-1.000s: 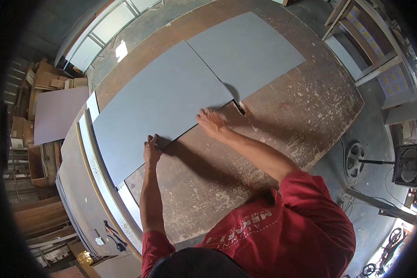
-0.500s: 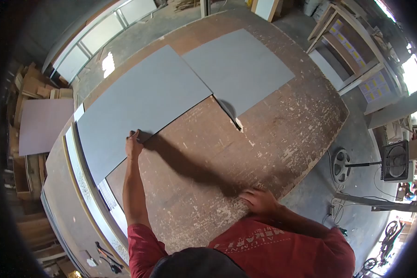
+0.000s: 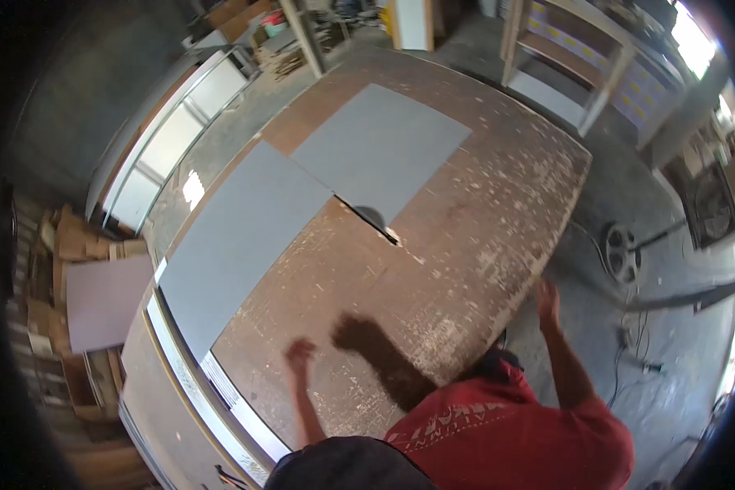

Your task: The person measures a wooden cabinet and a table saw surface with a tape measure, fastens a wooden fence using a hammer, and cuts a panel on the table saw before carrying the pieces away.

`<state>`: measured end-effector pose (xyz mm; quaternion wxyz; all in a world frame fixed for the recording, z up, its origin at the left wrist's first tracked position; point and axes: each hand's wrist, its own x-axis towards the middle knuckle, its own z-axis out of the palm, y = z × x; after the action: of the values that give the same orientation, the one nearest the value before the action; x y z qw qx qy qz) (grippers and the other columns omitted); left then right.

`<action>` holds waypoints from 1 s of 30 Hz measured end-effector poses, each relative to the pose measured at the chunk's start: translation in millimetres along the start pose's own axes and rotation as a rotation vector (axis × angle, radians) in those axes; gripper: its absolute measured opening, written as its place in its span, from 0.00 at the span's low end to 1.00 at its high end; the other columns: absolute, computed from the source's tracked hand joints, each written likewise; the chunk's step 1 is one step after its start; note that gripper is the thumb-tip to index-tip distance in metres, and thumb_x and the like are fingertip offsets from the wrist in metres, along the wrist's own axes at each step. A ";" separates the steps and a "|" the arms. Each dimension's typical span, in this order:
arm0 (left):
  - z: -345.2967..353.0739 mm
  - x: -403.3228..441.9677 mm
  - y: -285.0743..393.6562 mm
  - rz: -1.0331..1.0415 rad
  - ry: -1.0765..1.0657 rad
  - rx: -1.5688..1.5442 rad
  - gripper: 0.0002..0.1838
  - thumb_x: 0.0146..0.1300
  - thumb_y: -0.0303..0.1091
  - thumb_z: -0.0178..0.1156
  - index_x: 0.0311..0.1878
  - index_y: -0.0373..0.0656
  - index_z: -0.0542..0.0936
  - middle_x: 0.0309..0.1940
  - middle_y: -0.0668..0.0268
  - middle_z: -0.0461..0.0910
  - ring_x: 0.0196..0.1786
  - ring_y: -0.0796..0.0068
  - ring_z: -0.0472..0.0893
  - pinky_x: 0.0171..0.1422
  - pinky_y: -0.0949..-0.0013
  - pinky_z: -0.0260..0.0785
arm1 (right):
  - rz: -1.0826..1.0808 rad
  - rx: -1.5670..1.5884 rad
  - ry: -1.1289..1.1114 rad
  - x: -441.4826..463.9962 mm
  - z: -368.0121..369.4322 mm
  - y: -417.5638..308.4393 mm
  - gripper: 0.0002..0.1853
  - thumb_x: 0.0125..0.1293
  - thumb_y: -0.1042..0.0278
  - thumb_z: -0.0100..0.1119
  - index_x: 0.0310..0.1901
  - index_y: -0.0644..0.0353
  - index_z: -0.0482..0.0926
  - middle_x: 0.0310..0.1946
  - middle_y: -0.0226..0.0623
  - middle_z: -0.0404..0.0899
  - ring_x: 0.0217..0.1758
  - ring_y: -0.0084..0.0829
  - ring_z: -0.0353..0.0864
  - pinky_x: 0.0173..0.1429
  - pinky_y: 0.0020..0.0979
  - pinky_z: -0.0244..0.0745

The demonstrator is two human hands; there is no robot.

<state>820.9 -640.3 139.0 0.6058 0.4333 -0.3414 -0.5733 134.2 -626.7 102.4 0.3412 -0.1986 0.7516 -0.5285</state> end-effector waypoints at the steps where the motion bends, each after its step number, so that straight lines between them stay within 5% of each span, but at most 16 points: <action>1: 53.7 -41.6 5.3 -0.177 -0.043 0.375 0.20 0.71 0.43 0.59 0.58 0.38 0.79 0.41 0.64 0.86 0.41 0.71 0.84 0.46 0.68 0.75 | 0.067 -0.035 0.010 0.5 2.9 -30.9 0.24 0.74 0.49 0.55 0.61 0.56 0.74 0.42 0.27 0.78 0.40 0.24 0.75 0.44 0.31 0.72; 3: 122.3 -95.1 -32.3 -0.711 -0.166 0.249 0.21 0.68 0.40 0.62 0.59 0.38 0.79 0.44 0.61 0.86 0.45 0.71 0.85 0.46 0.69 0.77 | 0.196 -0.117 -0.027 34.0 -1.2 -57.9 0.31 0.71 0.41 0.56 0.66 0.55 0.71 0.50 0.29 0.76 0.48 0.26 0.74 0.50 0.31 0.70; 4: 170.3 -119.1 -42.7 -0.801 -0.179 0.399 0.19 0.68 0.37 0.61 0.58 0.38 0.80 0.45 0.60 0.86 0.47 0.71 0.85 0.50 0.68 0.77 | 0.243 -0.020 -0.079 62.9 -6.2 -52.1 0.41 0.69 0.33 0.53 0.74 0.50 0.63 0.74 0.34 0.62 0.75 0.43 0.63 0.68 0.45 0.63; 6: 234.1 -151.7 -74.2 -0.772 -0.375 0.396 0.18 0.67 0.34 0.60 0.58 0.39 0.80 0.46 0.59 0.86 0.50 0.71 0.85 0.54 0.67 0.76 | 0.282 0.070 -0.061 112.1 -6.2 -67.6 0.43 0.68 0.32 0.53 0.76 0.51 0.59 0.77 0.34 0.58 0.77 0.44 0.59 0.73 0.46 0.59; 13: 404.6 -119.5 -96.7 -0.510 -0.379 0.799 0.19 0.65 0.29 0.59 0.60 0.38 0.79 0.47 0.58 0.86 0.51 0.72 0.84 0.58 0.69 0.74 | 0.203 0.549 -0.271 248.5 -4.2 -94.4 0.38 0.69 0.39 0.58 0.72 0.56 0.64 0.70 0.42 0.69 0.71 0.45 0.70 0.71 0.49 0.67; 15: 448.5 -106.5 -84.4 -0.460 -0.196 0.826 0.19 0.66 0.27 0.57 0.61 0.39 0.79 0.47 0.58 0.86 0.52 0.72 0.84 0.58 0.69 0.74 | 0.459 0.793 -0.318 250.6 1.3 -105.7 0.36 0.71 0.44 0.57 0.72 0.58 0.64 0.66 0.43 0.73 0.67 0.44 0.74 0.68 0.50 0.70; 19: 519.8 -90.9 -95.1 -0.332 -0.128 0.599 0.19 0.67 0.23 0.56 0.61 0.37 0.77 0.46 0.59 0.86 0.52 0.71 0.84 0.57 0.67 0.75 | 0.491 0.920 -0.493 250.5 1.0 -71.2 0.34 0.73 0.48 0.55 0.73 0.58 0.62 0.72 0.42 0.66 0.74 0.42 0.66 0.75 0.45 0.62; 23: 576.4 -62.9 -135.5 -0.302 -0.133 0.621 0.19 0.67 0.23 0.56 0.61 0.36 0.77 0.46 0.60 0.86 0.52 0.71 0.84 0.56 0.67 0.75 | 0.483 0.699 -0.274 227.2 7.6 -51.3 0.35 0.71 0.56 0.58 0.75 0.59 0.60 0.76 0.35 0.60 0.77 0.36 0.58 0.76 0.38 0.56; 26: 606.1 -13.2 -161.4 -0.179 -0.202 0.771 0.18 0.65 0.24 0.57 0.59 0.38 0.79 0.45 0.59 0.86 0.51 0.69 0.85 0.54 0.66 0.76 | 0.517 0.712 -0.444 280.1 20.7 33.4 0.34 0.70 0.54 0.60 0.73 0.59 0.64 0.72 0.38 0.65 0.73 0.37 0.65 0.73 0.39 0.61; 28: 623.6 29.1 -170.4 -0.146 -0.163 0.892 0.17 0.64 0.25 0.58 0.56 0.40 0.81 0.46 0.58 0.87 0.51 0.67 0.86 0.53 0.65 0.76 | 0.568 0.707 -0.481 269.1 -8.8 -61.6 0.32 0.69 0.51 0.61 0.69 0.61 0.69 0.63 0.42 0.74 0.65 0.40 0.74 0.66 0.40 0.69; 30: 638.6 82.7 -177.3 -0.057 -0.108 0.891 0.17 0.63 0.26 0.58 0.55 0.41 0.82 0.47 0.56 0.86 0.51 0.62 0.86 0.52 0.64 0.76 | 0.672 0.360 -0.208 293.7 -16.8 -88.1 0.23 0.67 0.49 0.62 0.57 0.55 0.77 0.51 0.37 0.81 0.54 0.40 0.80 0.58 0.41 0.75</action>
<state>177.8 -801.6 219.6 0.3254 0.6304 -0.5740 -0.4089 -85.6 -841.1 98.9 0.5988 0.0691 0.6315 -0.4878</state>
